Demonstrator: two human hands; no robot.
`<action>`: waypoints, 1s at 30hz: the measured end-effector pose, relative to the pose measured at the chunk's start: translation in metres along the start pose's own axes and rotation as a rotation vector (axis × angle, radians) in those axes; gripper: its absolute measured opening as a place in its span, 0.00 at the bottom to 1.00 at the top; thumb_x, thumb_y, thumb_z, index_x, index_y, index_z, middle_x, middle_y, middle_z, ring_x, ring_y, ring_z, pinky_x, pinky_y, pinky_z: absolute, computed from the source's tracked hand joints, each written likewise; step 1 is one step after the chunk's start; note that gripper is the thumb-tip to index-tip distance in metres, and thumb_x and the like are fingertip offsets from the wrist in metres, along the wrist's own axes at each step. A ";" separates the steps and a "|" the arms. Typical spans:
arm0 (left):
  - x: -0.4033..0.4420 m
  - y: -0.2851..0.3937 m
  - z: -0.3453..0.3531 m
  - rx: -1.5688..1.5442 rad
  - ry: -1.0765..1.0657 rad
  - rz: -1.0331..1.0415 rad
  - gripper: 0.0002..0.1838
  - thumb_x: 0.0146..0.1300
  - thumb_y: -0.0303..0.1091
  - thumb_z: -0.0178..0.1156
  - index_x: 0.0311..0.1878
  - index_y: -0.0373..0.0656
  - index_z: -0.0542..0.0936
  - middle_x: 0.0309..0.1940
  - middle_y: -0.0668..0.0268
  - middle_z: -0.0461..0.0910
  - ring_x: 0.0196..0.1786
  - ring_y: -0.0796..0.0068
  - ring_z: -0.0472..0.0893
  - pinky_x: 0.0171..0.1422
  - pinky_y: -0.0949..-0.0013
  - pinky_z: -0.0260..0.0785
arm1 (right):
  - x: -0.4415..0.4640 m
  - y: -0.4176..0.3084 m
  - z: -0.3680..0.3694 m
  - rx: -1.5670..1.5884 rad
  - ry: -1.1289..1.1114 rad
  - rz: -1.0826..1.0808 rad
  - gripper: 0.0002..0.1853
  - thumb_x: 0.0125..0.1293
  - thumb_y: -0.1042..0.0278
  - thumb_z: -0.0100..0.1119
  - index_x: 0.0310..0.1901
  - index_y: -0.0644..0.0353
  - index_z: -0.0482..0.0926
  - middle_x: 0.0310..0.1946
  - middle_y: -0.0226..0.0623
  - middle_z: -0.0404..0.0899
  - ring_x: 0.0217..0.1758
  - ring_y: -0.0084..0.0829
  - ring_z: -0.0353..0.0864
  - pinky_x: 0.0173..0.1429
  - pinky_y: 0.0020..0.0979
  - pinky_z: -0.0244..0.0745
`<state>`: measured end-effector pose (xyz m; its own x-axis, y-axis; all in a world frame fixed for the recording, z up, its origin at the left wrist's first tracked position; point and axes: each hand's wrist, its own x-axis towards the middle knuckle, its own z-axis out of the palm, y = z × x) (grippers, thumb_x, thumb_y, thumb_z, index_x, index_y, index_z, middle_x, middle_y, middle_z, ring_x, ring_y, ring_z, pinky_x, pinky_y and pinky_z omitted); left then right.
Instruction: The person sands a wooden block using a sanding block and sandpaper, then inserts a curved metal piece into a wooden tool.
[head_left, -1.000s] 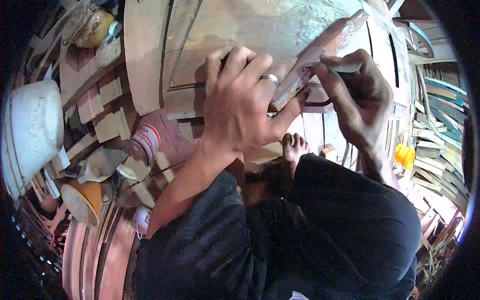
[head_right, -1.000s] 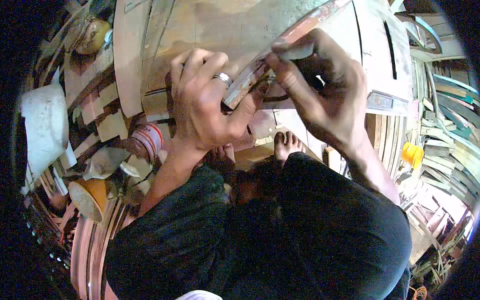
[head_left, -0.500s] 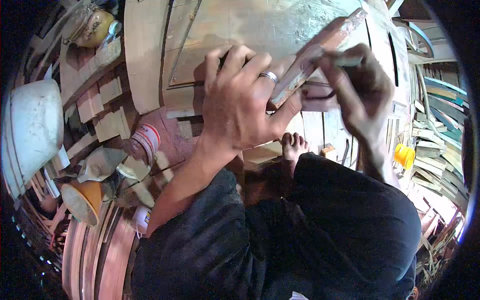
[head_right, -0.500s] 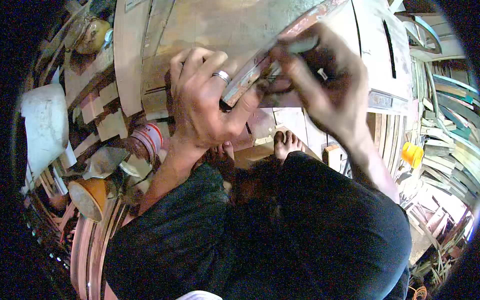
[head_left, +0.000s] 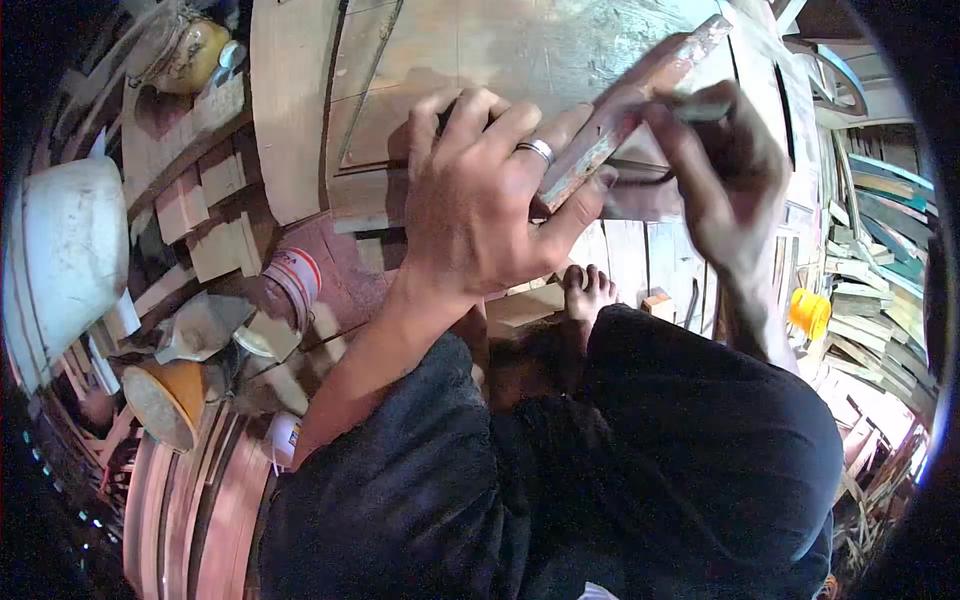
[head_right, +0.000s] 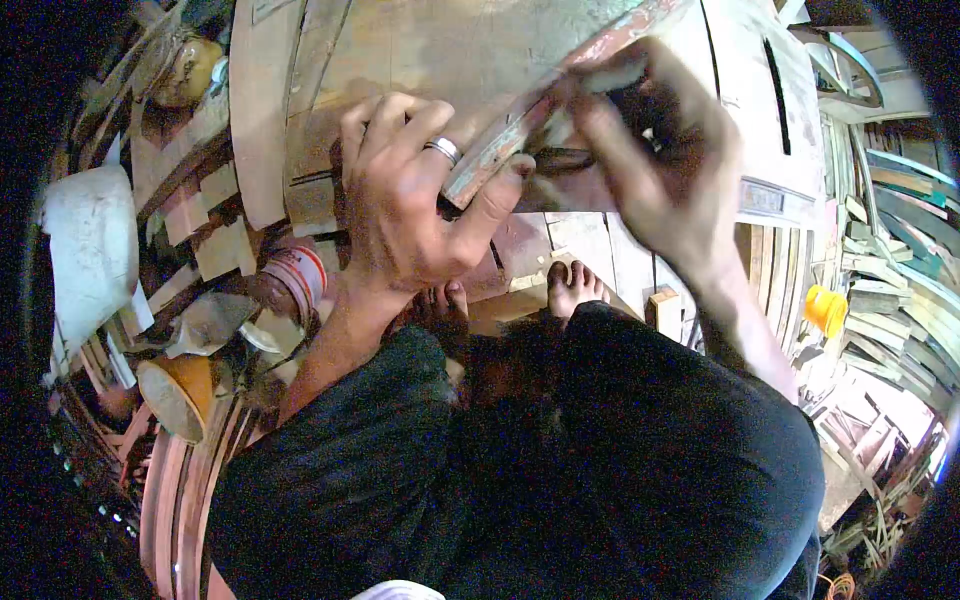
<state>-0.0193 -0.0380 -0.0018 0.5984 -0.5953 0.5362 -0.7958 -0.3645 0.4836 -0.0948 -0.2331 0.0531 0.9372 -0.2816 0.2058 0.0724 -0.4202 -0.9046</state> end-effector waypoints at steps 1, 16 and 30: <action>-0.001 -0.001 0.000 0.002 -0.007 0.024 0.25 0.59 0.55 0.68 0.43 0.39 0.89 0.37 0.58 0.82 0.47 0.56 0.79 0.61 0.49 0.61 | -0.007 -0.003 0.001 -0.080 -0.052 0.007 0.07 0.75 0.74 0.65 0.49 0.67 0.82 0.35 0.34 0.89 0.33 0.16 0.85 0.40 0.22 0.80; 0.001 0.001 -0.001 -0.005 -0.001 0.006 0.25 0.59 0.54 0.69 0.44 0.39 0.90 0.38 0.59 0.83 0.46 0.56 0.79 0.61 0.50 0.62 | 0.000 -0.004 -0.003 0.003 0.008 0.093 0.06 0.76 0.75 0.63 0.49 0.69 0.82 0.37 0.36 0.90 0.34 0.19 0.88 0.41 0.23 0.82; 0.002 0.002 0.002 -0.010 0.024 0.009 0.24 0.56 0.53 0.71 0.33 0.35 0.86 0.39 0.53 0.84 0.46 0.51 0.80 0.59 0.48 0.64 | 0.006 0.001 -0.001 0.085 0.041 0.091 0.06 0.76 0.76 0.64 0.49 0.69 0.82 0.39 0.38 0.90 0.39 0.22 0.89 0.43 0.24 0.84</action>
<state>-0.0200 -0.0413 -0.0011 0.5936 -0.5810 0.5569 -0.8001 -0.3519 0.4858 -0.0892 -0.2363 0.0543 0.9266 -0.3508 0.1353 0.0182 -0.3175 -0.9481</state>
